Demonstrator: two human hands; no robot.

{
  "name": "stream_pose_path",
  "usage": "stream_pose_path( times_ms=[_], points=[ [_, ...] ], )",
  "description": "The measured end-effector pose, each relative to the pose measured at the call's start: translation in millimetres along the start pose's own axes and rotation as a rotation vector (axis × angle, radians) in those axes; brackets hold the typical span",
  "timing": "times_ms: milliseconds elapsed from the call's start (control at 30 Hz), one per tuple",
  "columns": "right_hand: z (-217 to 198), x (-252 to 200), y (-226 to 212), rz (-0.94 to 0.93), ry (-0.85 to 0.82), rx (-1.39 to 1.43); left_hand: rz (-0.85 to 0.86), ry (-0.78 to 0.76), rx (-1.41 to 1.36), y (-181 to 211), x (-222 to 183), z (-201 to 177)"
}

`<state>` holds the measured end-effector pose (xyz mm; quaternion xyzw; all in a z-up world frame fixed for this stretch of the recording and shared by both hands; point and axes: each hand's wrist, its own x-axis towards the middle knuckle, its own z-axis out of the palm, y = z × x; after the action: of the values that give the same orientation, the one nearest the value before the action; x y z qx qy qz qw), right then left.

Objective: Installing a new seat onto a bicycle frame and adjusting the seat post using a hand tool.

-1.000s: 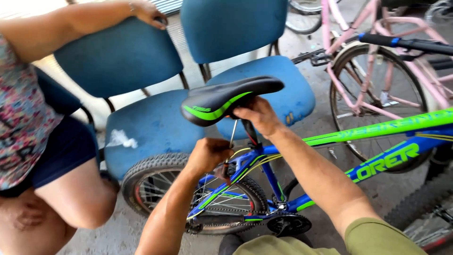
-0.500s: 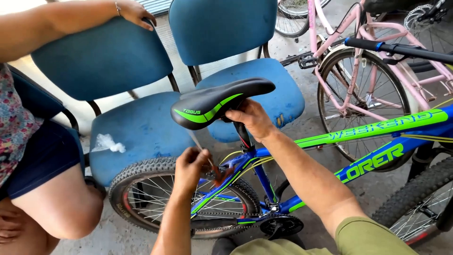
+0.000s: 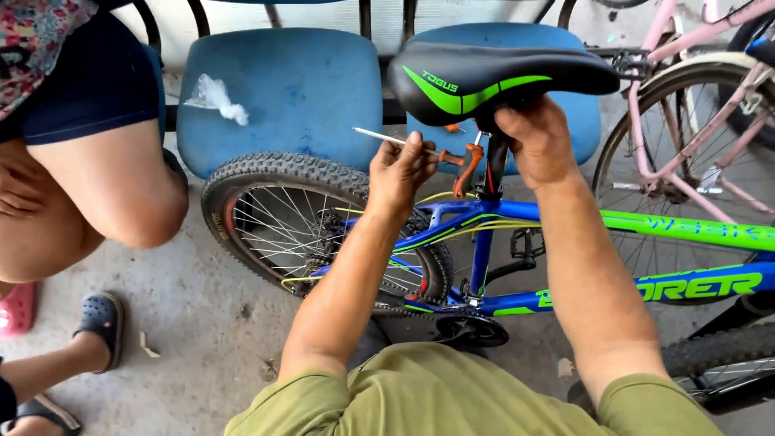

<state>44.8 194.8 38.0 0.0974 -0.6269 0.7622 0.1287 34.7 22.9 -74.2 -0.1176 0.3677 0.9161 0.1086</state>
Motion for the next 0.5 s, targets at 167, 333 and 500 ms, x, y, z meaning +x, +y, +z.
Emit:
stream_pose_path(
  times_ms=[167, 333, 500],
  points=[
    [20, -7, -16, 0.005, 0.013, 0.008, -0.036, -0.040, -0.066, -9, 2, -1],
    [23, -9, -14, -0.003, 0.006, 0.022, -0.052, -0.044, -0.089, -14, 7, -3],
    [17, -6, -11, -0.010, 0.042, 0.048, -0.050, -0.054, -0.059, -10, 7, 5]
  ],
)
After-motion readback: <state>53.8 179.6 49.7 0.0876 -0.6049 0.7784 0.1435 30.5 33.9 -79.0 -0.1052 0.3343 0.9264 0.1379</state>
